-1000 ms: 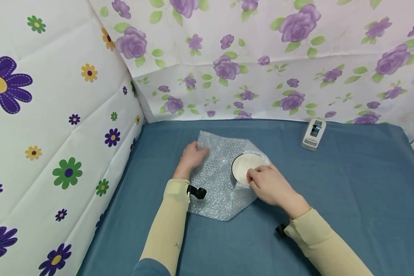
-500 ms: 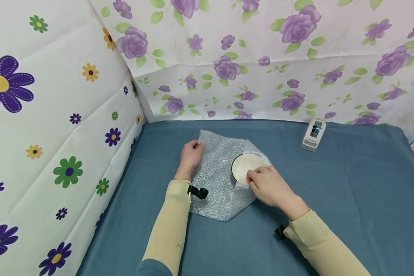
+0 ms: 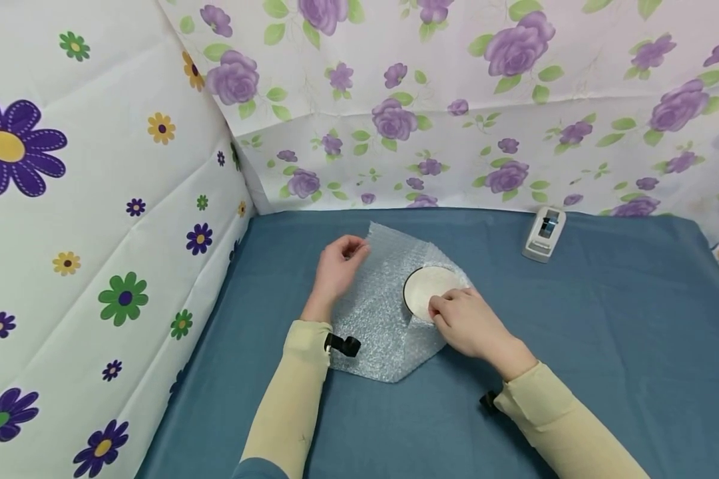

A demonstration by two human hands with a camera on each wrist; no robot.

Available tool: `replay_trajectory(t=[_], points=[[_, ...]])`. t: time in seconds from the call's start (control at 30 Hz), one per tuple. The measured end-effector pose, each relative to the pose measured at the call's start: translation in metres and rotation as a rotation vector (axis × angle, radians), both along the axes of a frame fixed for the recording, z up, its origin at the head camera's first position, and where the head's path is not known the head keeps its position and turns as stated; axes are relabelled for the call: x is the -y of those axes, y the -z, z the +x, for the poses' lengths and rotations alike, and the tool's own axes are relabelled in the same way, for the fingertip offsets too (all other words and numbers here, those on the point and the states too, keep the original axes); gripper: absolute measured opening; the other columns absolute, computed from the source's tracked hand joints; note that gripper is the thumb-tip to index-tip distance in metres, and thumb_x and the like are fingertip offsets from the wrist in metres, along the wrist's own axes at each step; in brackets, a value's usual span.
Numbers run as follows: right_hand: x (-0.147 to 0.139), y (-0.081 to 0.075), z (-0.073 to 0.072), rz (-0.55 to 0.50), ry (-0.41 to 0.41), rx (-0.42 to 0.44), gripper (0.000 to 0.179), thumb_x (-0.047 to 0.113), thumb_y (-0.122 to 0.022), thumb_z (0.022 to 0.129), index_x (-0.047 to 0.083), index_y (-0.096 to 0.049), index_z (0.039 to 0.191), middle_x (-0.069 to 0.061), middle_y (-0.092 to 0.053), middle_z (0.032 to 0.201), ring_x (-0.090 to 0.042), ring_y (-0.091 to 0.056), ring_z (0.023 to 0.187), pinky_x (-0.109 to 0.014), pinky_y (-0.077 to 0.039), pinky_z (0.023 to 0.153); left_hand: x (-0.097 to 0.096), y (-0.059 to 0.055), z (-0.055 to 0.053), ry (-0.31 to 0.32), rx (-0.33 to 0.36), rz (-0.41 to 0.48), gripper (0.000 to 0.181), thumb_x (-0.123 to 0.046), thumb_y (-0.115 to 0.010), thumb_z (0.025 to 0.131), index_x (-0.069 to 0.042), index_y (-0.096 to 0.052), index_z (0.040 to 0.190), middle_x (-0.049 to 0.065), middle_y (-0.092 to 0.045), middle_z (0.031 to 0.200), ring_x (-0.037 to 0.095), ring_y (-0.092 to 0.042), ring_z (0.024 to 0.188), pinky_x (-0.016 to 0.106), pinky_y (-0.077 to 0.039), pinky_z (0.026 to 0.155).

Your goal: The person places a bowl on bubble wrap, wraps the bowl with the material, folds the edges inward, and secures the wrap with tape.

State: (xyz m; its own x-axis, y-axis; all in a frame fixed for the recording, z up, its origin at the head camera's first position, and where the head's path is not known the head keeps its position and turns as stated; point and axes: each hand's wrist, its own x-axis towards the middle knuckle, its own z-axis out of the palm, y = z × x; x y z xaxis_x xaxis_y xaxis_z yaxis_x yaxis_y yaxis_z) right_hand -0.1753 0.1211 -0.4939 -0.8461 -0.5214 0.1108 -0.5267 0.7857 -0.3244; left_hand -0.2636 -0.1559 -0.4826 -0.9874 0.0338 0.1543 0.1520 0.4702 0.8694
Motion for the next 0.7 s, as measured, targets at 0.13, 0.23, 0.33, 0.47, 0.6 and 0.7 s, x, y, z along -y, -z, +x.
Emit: replay_trajectory(t=[0.13,0.23,0.33,0.47,0.6,0.7], points=[[0.0,0.002,-0.001,-0.007,0.001,-0.006,0.027,0.012,-0.056,0.108,0.022,-0.056,0.083,0.006,-0.057,0.082,-0.024,-0.064,0.097,-0.05,-0.044,0.094,-0.012,-0.01,0.015,0.047,-0.04,0.027,0.018,-0.027,-0.071,0.107,-0.011,-0.077,0.114,0.003,-0.074,0.106,0.02,-0.067,0.097,0.043,-0.055,0.087],[0.0,0.002,-0.001,-0.017,0.003,-0.007,0.028,0.012,-0.056,0.108,0.022,-0.055,0.083,0.006,-0.055,0.081,-0.022,-0.061,0.093,-0.049,-0.043,0.093,-0.021,-0.014,0.024,0.066,-0.072,0.065,0.018,-0.025,-0.071,0.107,-0.01,-0.076,0.114,0.004,-0.077,0.106,0.019,-0.07,0.098,0.043,-0.056,0.088],[-0.001,0.002,-0.002,-0.024,0.007,-0.012,0.028,0.012,-0.056,0.108,0.022,-0.055,0.082,0.007,-0.055,0.08,-0.022,-0.06,0.091,-0.049,-0.042,0.093,-0.03,-0.014,0.031,0.079,-0.102,0.084,0.018,-0.024,-0.069,0.108,-0.008,-0.074,0.116,0.005,-0.08,0.106,0.019,-0.071,0.093,0.041,-0.055,0.083],[0.0,0.003,-0.002,-0.021,0.008,-0.022,0.028,0.011,-0.058,0.107,0.022,-0.055,0.082,0.007,-0.055,0.079,-0.022,-0.059,0.091,-0.05,-0.043,0.093,-0.037,-0.012,0.039,0.09,-0.118,0.069,0.019,-0.022,-0.067,0.109,-0.008,-0.072,0.12,0.005,-0.081,0.108,0.021,-0.073,0.089,0.039,-0.053,0.077],[0.001,0.004,-0.002,-0.022,0.008,-0.025,0.028,0.011,-0.058,0.106,0.023,-0.055,0.081,0.008,-0.053,0.078,-0.021,-0.058,0.088,-0.05,-0.043,0.093,-0.04,-0.011,0.045,0.127,-0.115,0.036,0.021,-0.022,-0.064,0.11,-0.009,-0.072,0.126,0.006,-0.081,0.114,0.023,-0.075,0.089,0.04,-0.052,0.073],[0.0,0.004,0.0,-0.022,0.011,-0.021,0.029,0.012,-0.058,0.107,0.023,-0.054,0.081,0.008,-0.052,0.078,-0.019,-0.057,0.086,-0.049,-0.042,0.091,-0.042,-0.011,0.047,0.185,-0.119,0.005,0.023,-0.023,-0.064,0.111,-0.012,-0.074,0.127,0.004,-0.08,0.118,0.021,-0.077,0.099,0.04,-0.056,0.078]])
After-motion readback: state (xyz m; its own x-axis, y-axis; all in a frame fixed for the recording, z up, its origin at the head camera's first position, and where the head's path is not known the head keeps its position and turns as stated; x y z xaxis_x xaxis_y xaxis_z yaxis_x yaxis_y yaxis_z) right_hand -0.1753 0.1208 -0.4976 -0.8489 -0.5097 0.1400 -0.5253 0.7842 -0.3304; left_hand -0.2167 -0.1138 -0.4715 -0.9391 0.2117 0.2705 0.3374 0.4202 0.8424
